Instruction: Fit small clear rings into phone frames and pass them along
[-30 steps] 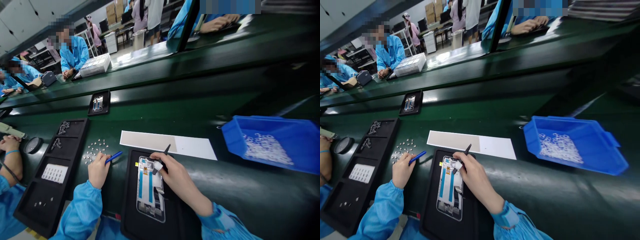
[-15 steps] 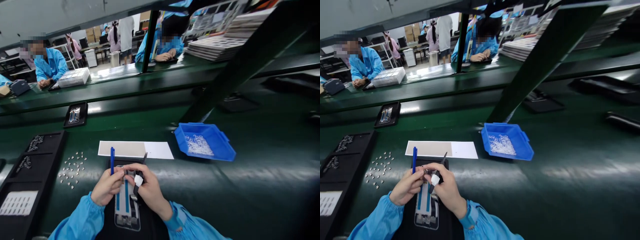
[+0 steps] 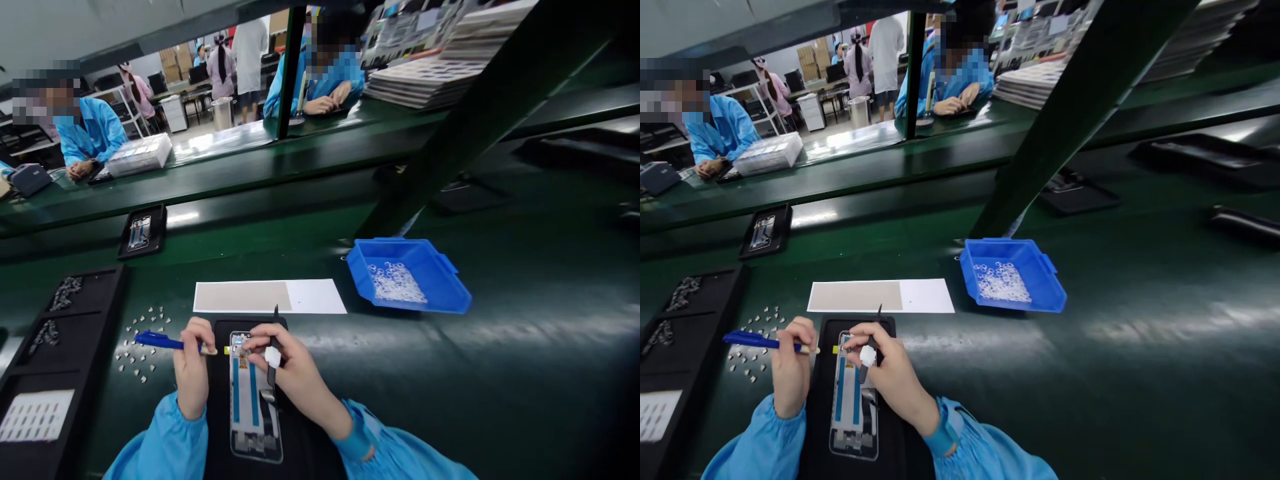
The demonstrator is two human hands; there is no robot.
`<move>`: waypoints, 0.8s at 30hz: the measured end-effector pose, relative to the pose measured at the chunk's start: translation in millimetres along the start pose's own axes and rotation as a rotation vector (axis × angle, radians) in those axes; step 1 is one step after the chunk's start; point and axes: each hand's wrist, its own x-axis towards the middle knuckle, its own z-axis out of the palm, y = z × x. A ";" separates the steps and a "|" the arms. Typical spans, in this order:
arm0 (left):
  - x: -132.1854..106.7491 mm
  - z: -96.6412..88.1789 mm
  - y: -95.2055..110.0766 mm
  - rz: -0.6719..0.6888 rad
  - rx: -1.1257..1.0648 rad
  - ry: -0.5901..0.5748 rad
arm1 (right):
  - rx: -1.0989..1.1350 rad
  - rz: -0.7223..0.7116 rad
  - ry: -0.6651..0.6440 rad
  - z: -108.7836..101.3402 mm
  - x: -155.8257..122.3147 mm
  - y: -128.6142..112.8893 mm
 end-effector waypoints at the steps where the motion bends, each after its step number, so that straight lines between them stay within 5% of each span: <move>1: -2.5 -1.3 -0.5 0.055 0.032 -0.014 | -0.015 -0.004 -0.022 1.0 -0.1 -0.2; 10: -17.1 -0.1 -1.6 0.183 0.154 -0.186 | -0.088 -0.059 -0.143 5.8 -0.6 -2.5; 20: -12.8 1.1 -1.1 0.169 0.150 -0.289 | -0.031 -0.049 -0.183 5.4 -0.7 -7.6; 24: -6.2 -4.9 3.8 0.039 0.121 -0.408 | 0.017 -0.008 -0.169 2.2 0.5 -5.0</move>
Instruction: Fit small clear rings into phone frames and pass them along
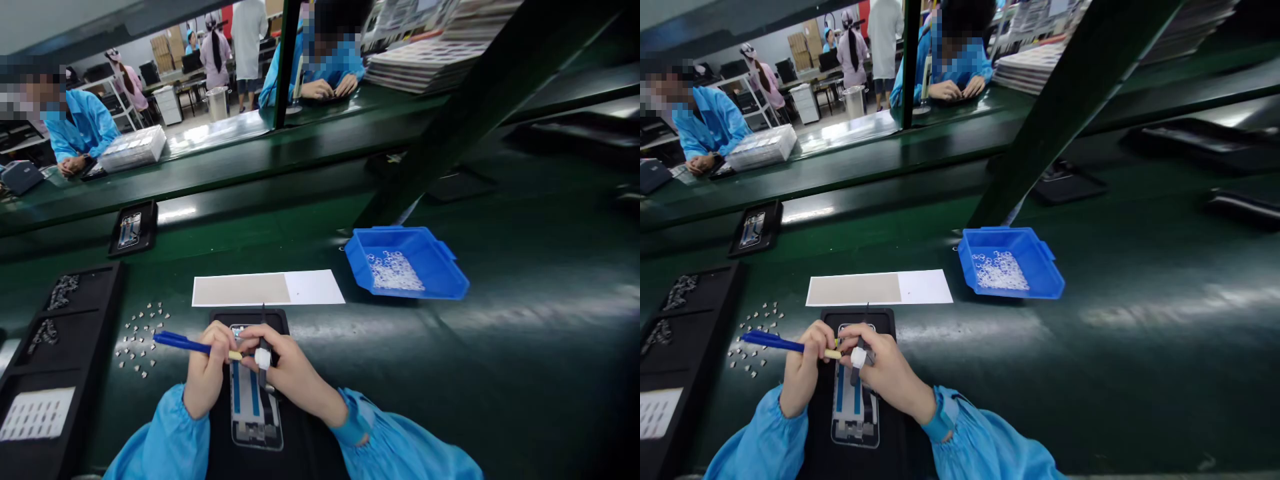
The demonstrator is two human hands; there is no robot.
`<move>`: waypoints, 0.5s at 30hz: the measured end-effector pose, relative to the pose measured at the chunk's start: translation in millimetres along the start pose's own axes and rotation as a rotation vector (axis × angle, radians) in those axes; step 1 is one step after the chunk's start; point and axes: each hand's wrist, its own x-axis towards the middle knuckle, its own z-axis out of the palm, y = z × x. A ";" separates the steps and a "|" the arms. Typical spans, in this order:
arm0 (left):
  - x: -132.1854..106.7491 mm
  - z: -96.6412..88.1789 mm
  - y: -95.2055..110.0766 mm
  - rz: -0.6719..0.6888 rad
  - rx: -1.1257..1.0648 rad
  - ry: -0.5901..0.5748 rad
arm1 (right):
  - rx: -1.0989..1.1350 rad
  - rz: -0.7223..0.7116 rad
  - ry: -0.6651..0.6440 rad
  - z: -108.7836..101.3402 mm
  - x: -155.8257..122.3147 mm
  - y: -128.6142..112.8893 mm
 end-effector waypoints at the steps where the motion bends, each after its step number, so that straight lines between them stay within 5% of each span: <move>1: 1.0 -2.8 1.5 -0.034 -0.031 -0.045 | 0.033 0.021 0.015 -1.3 0.6 1.0; 5: 3.2 -8.2 5.5 -0.112 -0.082 -0.139 | 0.214 0.107 0.074 -6.1 4.1 5.2; 15: -1.5 -5.6 -5.7 -0.086 0.165 0.013 | 0.241 0.171 0.179 -5.5 5.4 4.5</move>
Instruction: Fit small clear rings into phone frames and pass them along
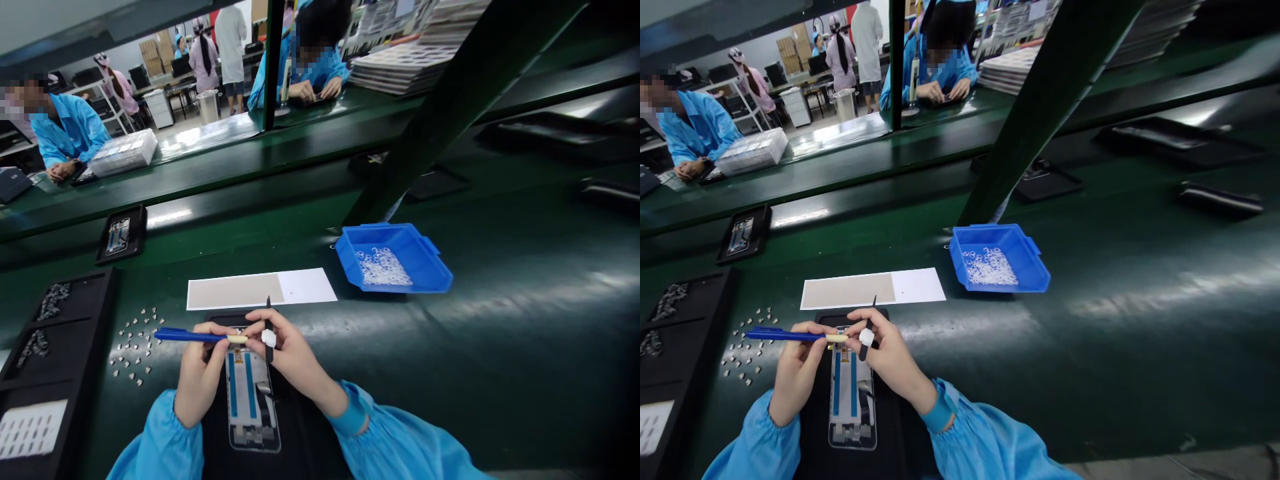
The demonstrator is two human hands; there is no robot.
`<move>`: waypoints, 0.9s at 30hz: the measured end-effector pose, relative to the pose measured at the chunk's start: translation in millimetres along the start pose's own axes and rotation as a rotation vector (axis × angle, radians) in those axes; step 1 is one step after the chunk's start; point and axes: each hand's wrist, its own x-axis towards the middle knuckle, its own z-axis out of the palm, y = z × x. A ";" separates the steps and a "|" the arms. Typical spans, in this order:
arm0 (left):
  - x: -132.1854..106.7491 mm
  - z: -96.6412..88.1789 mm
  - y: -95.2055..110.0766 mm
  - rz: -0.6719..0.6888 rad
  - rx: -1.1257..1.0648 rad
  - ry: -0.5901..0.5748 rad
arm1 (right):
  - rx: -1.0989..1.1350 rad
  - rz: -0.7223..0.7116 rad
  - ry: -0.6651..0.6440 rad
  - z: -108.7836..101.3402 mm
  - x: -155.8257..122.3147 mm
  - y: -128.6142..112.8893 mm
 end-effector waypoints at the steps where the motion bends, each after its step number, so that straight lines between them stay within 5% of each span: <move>1: -0.5 -0.2 -0.4 0.013 0.032 0.007 | -0.012 0.000 0.008 -0.1 -0.3 -0.3; 12: 0.4 5.5 3.6 0.238 0.148 0.250 | -0.088 -0.110 0.122 3.9 -2.3 5.5; 18: -4.3 8.5 -0.7 0.387 0.173 0.212 | -0.089 -0.107 0.144 8.6 -4.8 7.5; 27: -1.9 12.8 4.2 0.415 0.214 0.217 | -0.154 -0.169 0.195 10.1 -5.4 11.9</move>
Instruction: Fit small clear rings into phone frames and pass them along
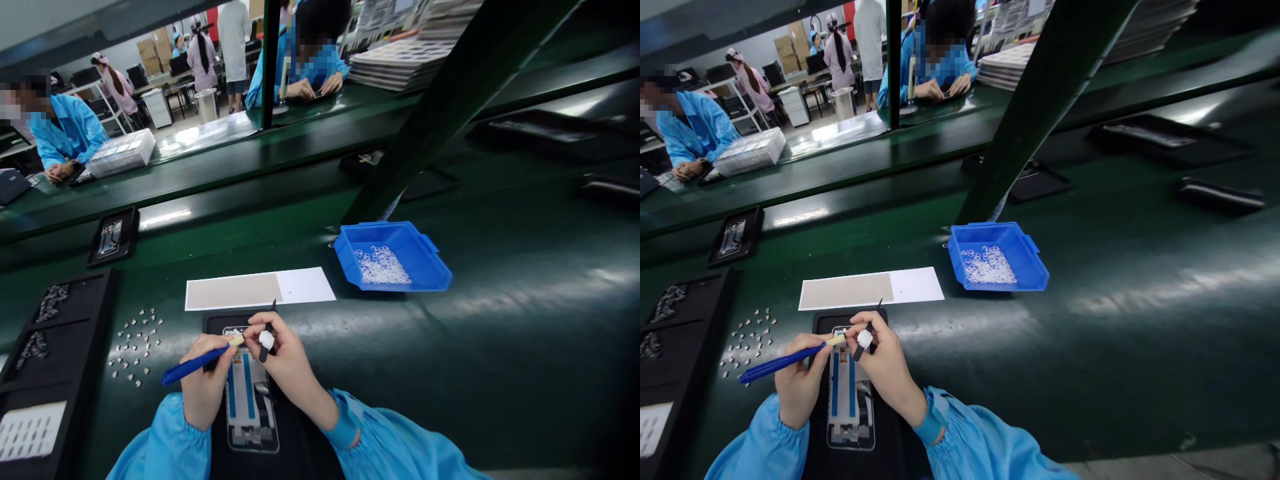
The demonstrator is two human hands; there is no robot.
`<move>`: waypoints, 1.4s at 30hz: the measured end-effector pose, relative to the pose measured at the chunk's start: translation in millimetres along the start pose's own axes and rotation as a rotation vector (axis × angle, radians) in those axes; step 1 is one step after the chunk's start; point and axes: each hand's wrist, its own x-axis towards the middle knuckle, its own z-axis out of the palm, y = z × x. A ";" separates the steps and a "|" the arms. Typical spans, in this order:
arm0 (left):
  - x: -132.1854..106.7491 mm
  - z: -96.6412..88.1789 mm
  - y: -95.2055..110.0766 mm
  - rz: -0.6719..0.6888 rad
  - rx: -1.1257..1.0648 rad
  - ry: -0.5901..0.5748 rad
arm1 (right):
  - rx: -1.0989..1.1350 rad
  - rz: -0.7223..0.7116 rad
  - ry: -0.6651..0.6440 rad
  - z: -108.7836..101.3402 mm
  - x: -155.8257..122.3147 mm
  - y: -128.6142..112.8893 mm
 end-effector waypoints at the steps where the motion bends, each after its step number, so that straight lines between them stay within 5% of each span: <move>1: 0.4 0.1 0.6 -0.003 0.003 0.000 | -0.003 -0.002 -0.001 0.1 -0.1 -0.2; 6: -1.8 -0.2 0.0 -0.116 -0.003 0.021 | -0.004 -0.008 -0.015 0.0 -0.1 -3.6; 13: 3.2 1.7 -4.6 -0.606 -0.334 0.017 | 0.035 -0.010 -0.067 -1.8 -1.9 -5.9; 19: 8.1 3.6 -3.5 -0.719 -0.525 0.028 | 0.007 -0.073 -0.030 -4.2 3.1 -8.2; 22: 7.0 3.2 -5.5 -0.725 -0.543 0.070 | -0.175 -0.227 0.170 -34.1 18.2 -19.7; 25: 5.3 2.6 -9.6 -0.715 -0.532 0.092 | -0.480 -0.387 0.545 -92.6 40.2 -38.4; 27: 4.6 2.5 -11.1 -0.691 -0.516 0.091 | -0.712 -0.348 0.714 -135.9 54.4 -48.1; 30: 5.3 2.2 -9.1 -0.626 -0.494 0.076 | -1.062 -0.192 0.656 -184.2 70.5 -50.1; 32: 6.3 1.7 -6.1 -0.580 -0.461 0.063 | -1.210 -0.152 0.557 -198.8 76.4 -45.2; 37: 6.4 -0.7 -5.2 -0.505 -0.300 0.030 | -1.136 -0.193 0.529 -187.2 70.4 -36.2; 42: 5.6 -4.4 -12.5 -0.457 -0.145 -0.053 | -0.888 -0.222 0.456 -134.0 42.9 -30.8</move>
